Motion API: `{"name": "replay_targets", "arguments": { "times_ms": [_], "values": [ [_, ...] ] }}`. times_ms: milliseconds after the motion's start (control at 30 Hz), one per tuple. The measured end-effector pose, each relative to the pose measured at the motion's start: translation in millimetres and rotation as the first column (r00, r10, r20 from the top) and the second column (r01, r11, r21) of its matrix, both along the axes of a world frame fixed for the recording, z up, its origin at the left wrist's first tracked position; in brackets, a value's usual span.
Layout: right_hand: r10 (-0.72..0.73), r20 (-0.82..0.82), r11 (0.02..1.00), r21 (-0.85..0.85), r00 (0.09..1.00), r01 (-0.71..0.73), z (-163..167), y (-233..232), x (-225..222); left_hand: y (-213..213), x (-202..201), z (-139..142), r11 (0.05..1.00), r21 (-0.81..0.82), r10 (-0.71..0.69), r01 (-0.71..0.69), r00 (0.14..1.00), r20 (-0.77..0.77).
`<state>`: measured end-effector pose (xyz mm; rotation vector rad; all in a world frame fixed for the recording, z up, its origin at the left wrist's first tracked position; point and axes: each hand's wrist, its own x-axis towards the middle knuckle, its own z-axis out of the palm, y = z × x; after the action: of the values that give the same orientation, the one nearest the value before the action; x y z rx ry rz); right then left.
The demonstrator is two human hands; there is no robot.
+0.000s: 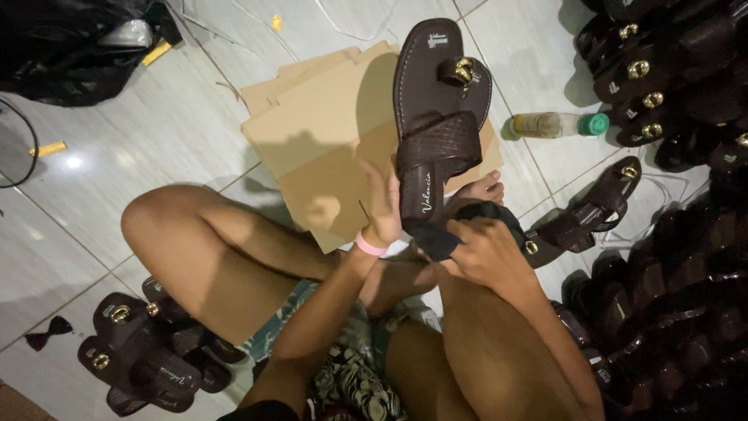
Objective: The person sits on the floor and wipes multiple brown slides with a black cloth. They handle the slides one at a time, wiping the upper surface and sides, then place them back into a pile. A bottle of liquid is visible nearby but is not used during the clip.
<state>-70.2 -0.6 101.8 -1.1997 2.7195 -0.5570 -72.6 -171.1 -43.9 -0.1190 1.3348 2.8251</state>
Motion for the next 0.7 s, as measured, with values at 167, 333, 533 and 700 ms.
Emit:
{"name": "replay_targets", "arguments": {
  "times_ms": [167,333,533,700],
  "values": [
    [-0.066,-0.068,0.997,0.044,0.995,0.069,1,-5,-3,2,2,23,1.000,0.005,-0.023,0.023,0.999,0.031],
    [-0.325,-0.117,0.929,0.148,0.938,0.340,-9,-14,-23,9,13,34,0.930,-0.356,-0.145,0.092,0.982,-0.125],
    [-0.103,-0.060,0.994,-0.040,0.993,0.100,2,-12,-11,4,14,27,0.986,-0.007,-0.168,0.168,0.986,0.005],
    [-0.058,-0.060,0.996,-0.076,0.997,0.053,10,-8,-6,-3,10,37,0.978,-0.008,-0.208,0.209,0.977,0.056]
  ]
}}
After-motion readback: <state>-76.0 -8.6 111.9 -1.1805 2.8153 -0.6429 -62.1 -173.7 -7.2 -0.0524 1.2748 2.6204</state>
